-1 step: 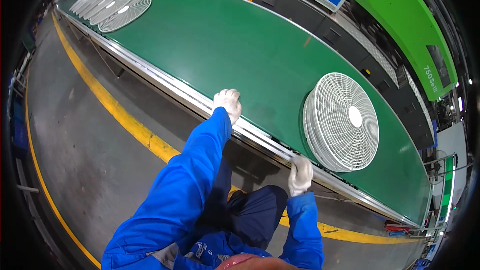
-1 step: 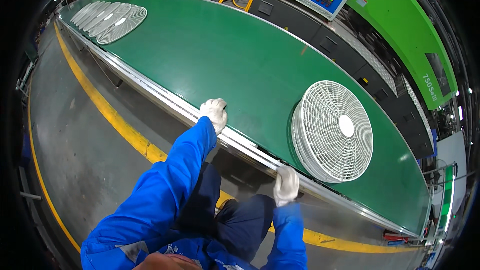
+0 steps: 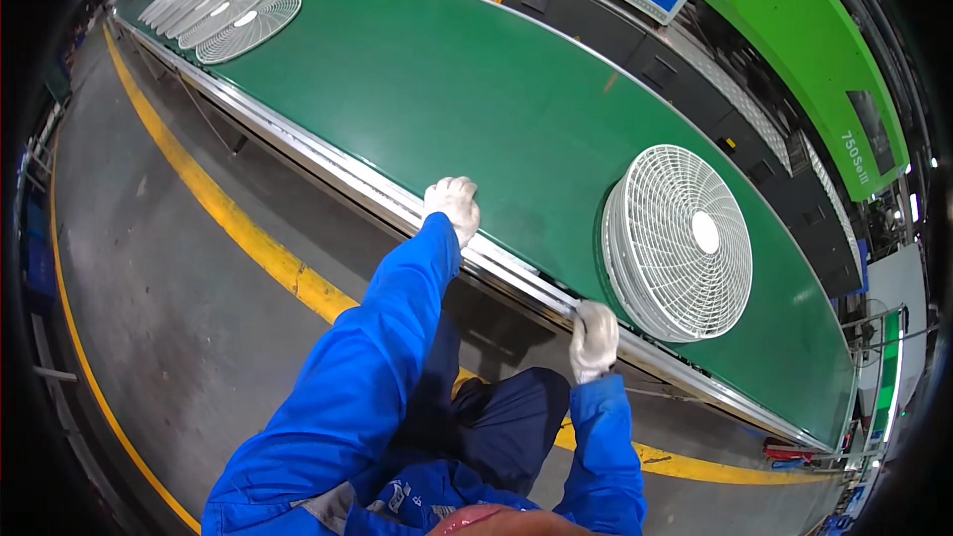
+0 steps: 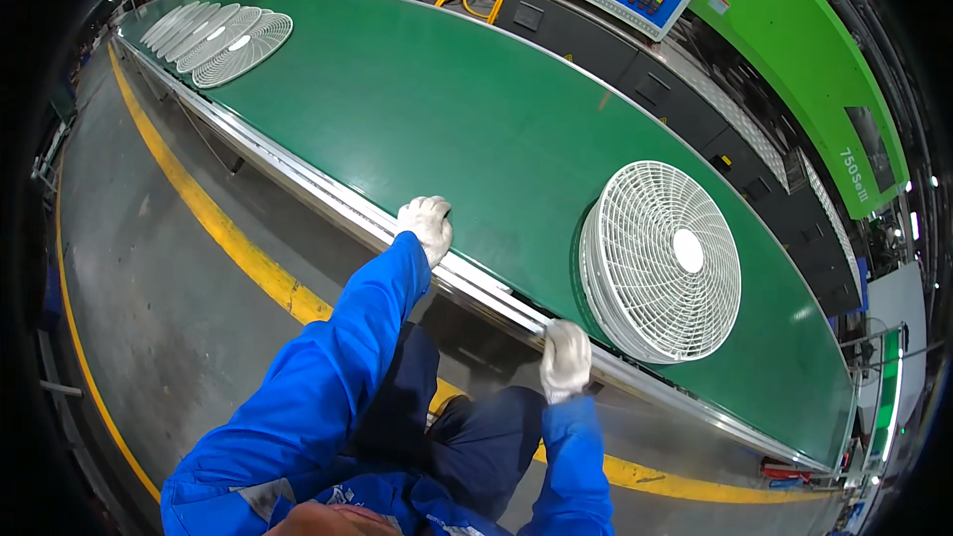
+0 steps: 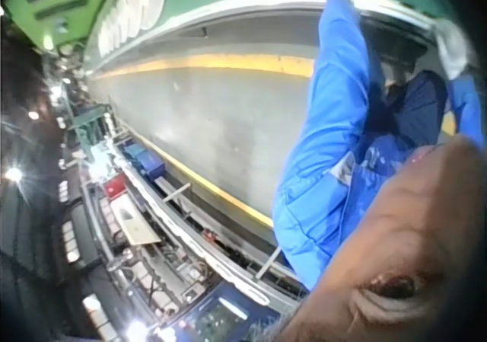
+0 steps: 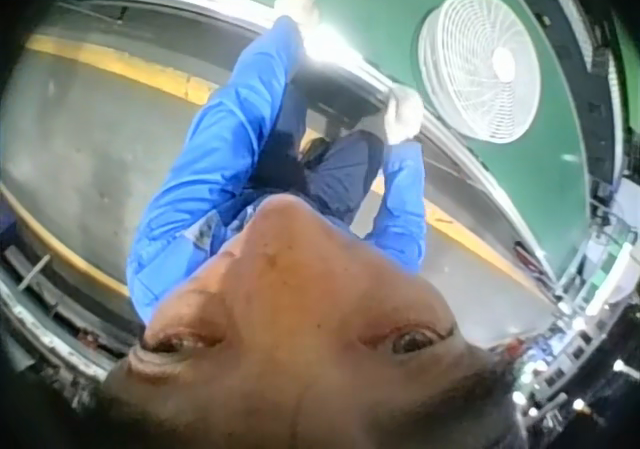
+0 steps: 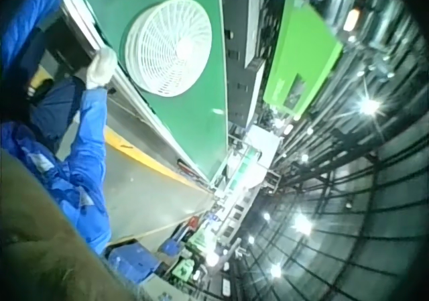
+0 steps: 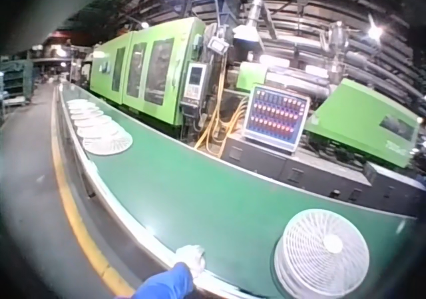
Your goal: The person picks up a fan cover from the conveyor belt, turns it over, and presses down on the center of it before pushing it back.
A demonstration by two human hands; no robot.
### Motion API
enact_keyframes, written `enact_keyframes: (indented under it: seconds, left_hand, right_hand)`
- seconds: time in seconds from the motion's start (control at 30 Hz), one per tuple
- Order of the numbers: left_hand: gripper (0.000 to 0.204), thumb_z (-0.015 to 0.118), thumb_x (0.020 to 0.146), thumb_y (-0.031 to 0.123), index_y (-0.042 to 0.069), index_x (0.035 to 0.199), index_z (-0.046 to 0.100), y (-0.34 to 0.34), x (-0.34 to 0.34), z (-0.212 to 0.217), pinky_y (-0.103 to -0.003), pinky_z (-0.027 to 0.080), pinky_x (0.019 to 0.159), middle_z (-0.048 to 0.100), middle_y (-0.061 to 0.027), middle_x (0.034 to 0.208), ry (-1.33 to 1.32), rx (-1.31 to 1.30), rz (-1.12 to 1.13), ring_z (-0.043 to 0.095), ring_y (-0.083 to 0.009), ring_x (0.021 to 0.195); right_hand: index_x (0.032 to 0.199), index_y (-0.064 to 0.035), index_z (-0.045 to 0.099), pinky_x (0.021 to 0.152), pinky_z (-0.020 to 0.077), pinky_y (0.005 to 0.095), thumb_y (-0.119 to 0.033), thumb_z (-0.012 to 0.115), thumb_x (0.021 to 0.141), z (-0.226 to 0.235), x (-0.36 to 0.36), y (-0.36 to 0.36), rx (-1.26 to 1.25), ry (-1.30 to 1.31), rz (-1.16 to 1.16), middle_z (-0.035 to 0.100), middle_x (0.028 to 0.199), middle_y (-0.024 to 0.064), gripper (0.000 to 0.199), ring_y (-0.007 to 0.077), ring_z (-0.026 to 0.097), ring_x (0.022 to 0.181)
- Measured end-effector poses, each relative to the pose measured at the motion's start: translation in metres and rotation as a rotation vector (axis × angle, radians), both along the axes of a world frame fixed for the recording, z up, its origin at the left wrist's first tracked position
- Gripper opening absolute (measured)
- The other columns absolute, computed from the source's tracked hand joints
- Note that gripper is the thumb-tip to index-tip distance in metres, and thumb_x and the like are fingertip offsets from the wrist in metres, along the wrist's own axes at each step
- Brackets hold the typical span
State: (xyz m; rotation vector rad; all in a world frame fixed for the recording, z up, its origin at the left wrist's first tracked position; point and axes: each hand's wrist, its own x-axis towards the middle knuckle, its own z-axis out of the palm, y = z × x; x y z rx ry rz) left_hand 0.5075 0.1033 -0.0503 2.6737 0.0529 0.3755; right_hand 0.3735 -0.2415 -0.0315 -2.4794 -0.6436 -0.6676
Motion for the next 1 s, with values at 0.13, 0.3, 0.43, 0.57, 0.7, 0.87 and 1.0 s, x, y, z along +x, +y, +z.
enact_keyframes:
  seconds: [0.13,0.3,0.43,0.57,0.7,0.87,1.0]
  left_hand:
    - [0.033,0.059,0.090,0.020,0.011,0.120,0.069,-0.001,0.001,-0.003,-0.045,0.044,0.106,0.064,-0.0069,0.131,-0.005,-0.002,0.002,0.056,-0.0289,0.126]
    - [0.032,0.060,0.090,0.022,0.012,0.119,0.069,0.003,0.002,-0.011,-0.044,0.045,0.104,0.065,-0.0053,0.128,-0.062,0.027,0.002,0.057,-0.0274,0.123]
    - [0.033,0.060,0.090,0.022,0.013,0.120,0.069,0.005,0.003,-0.016,-0.044,0.045,0.104,0.065,-0.0049,0.129,-0.066,0.039,-0.004,0.057,-0.0272,0.124]
    - [0.033,0.059,0.091,0.023,0.013,0.121,0.068,0.004,0.005,-0.012,-0.044,0.045,0.104,0.064,-0.0045,0.130,-0.029,0.045,-0.018,0.056,-0.0271,0.124]
    - [0.033,0.059,0.091,0.022,0.013,0.122,0.068,0.003,0.002,-0.010,-0.044,0.044,0.105,0.064,-0.0044,0.131,-0.012,0.049,-0.024,0.056,-0.0272,0.125]
    - [0.034,0.059,0.091,0.022,0.013,0.123,0.068,0.005,0.003,-0.012,-0.044,0.044,0.106,0.063,-0.0044,0.134,-0.016,0.057,-0.028,0.055,-0.0272,0.127]
    - [0.033,0.059,0.091,0.022,0.013,0.121,0.069,0.010,0.002,-0.012,-0.044,0.045,0.105,0.064,-0.0047,0.132,-0.029,0.048,-0.027,0.056,-0.0276,0.126]
  right_hand:
    - [0.116,-0.0042,0.068,0.101,0.0489,0.0466,-0.017,0.075,0.086,-0.009,0.041,0.030,-0.107,-0.063,0.041,0.066,0.123,0.0164,0.034,0.0377,0.062,0.115]
    - [0.122,-0.0042,0.065,0.107,0.0452,0.0490,-0.029,0.078,0.085,-0.023,0.042,0.039,-0.284,0.105,-0.036,0.063,0.130,0.0158,0.046,0.0368,0.058,0.124]
    - [0.124,-0.0043,0.064,0.108,0.0441,0.0495,-0.032,0.078,0.086,-0.027,0.045,0.041,-0.261,0.125,-0.076,0.061,0.133,0.0159,0.049,0.0368,0.056,0.127]
    - [0.124,-0.0050,0.064,0.107,0.0451,0.0492,-0.030,0.076,0.088,-0.030,0.044,0.040,-0.226,0.129,-0.112,0.062,0.132,0.0163,0.046,0.0374,0.057,0.126]
    - [0.123,-0.0054,0.065,0.107,0.0454,0.0492,-0.029,0.076,0.088,-0.033,0.045,0.041,-0.217,0.126,-0.144,0.063,0.131,0.0159,0.043,0.0371,0.057,0.126]
    - [0.121,-0.0055,0.066,0.107,0.0455,0.0488,-0.031,0.076,0.089,-0.035,0.045,0.042,-0.221,0.134,-0.164,0.063,0.131,0.0148,0.042,0.0363,0.057,0.126]
    - [0.121,-0.0061,0.066,0.106,0.0459,0.0487,-0.028,0.075,0.089,-0.037,0.047,0.046,-0.221,0.121,-0.165,0.063,0.130,0.0145,0.040,0.0360,0.057,0.125]
